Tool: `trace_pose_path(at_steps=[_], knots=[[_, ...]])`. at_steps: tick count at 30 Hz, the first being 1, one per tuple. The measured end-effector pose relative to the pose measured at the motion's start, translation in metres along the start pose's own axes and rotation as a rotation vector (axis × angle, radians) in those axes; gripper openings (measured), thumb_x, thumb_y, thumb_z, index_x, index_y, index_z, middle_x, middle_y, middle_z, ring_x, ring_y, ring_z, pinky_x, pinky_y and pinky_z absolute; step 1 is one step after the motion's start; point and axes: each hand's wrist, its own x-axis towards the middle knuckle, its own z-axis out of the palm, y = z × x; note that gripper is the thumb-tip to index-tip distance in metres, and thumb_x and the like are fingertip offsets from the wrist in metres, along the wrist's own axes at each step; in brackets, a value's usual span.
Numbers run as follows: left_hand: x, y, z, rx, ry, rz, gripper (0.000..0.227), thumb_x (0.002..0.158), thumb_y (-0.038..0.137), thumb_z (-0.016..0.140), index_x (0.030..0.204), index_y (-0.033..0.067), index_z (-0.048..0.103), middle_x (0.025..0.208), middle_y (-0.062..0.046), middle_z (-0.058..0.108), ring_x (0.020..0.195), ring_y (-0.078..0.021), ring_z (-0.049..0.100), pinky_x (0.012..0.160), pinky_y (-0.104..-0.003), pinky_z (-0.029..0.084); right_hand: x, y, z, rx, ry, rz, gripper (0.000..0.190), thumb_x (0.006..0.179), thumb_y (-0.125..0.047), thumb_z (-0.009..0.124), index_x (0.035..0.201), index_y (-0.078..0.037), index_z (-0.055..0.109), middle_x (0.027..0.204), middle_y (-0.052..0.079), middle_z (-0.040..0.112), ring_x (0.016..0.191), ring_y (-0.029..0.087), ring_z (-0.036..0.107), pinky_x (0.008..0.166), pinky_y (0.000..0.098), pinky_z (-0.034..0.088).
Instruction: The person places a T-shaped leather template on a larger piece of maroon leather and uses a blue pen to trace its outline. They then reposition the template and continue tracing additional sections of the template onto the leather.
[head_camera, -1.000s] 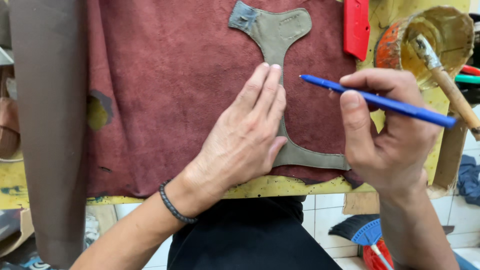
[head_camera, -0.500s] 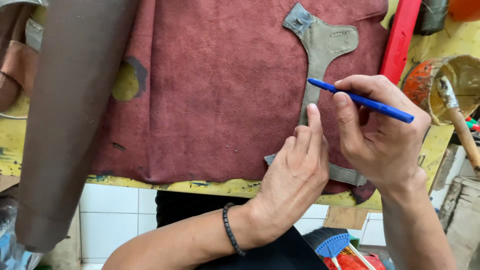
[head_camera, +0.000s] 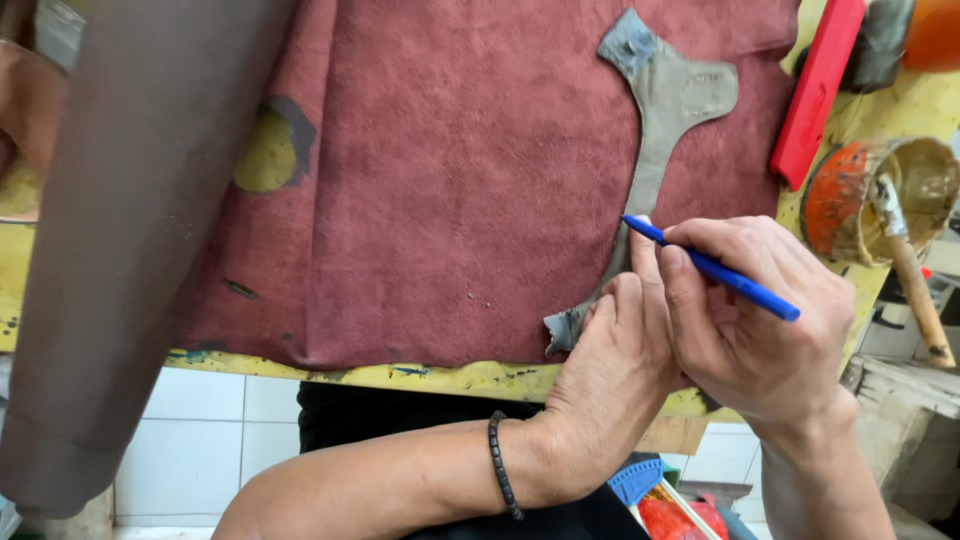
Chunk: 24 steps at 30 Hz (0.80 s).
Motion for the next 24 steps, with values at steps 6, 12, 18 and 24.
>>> trace_pose_path(at_steps=[6,12,18,24], knots=[[0.002,0.000,0.000,0.063,-0.028,0.034,0.051,0.102,0.011,0.036,0.150,-0.0009,0.049,0.155,-0.031,0.050,0.084,-0.0146,0.046,0.065,-0.026,0.032,-0.004,-0.005,-0.004,0.094,-0.042,0.043,0.007,0.104,0.005,0.064,0.100,0.006,0.070,0.093,0.017,0.072,0.076,0.028,0.065,0.075,0.0359,0.051],[0.003,0.007,0.002,0.113,-0.109,0.087,0.091,0.097,0.076,0.027,0.138,0.0011,0.058,0.157,-0.028,0.049,0.082,-0.0219,0.046,0.064,-0.034,0.032,-0.002,0.001,0.000,0.085,-0.016,0.059,0.006,0.108,0.008,0.065,0.103,0.010,0.069,0.096,0.019,0.072,0.079,0.029,0.065,0.071,0.0364,0.048],[0.002,0.018,0.008,0.153,-0.080,0.031,0.043,0.103,0.012,0.034,0.139,0.0077,0.056,0.160,-0.030,0.045,0.089,-0.0230,0.051,0.060,-0.031,0.039,-0.007,-0.008,-0.008,0.125,-0.128,0.060,0.009,0.100,0.002,0.062,0.095,0.003,0.069,0.086,0.014,0.070,0.071,0.025,0.064,0.069,0.0335,0.050],[0.002,0.019,0.010,0.141,-0.091,0.018,0.091,0.100,0.072,0.021,0.148,0.0020,0.053,0.162,-0.028,0.043,0.088,-0.0238,0.048,0.060,-0.033,0.038,-0.002,-0.010,-0.007,0.123,-0.103,0.071,0.009,0.102,0.003,0.064,0.096,0.006,0.070,0.086,0.015,0.070,0.069,0.024,0.063,0.068,0.0343,0.049]])
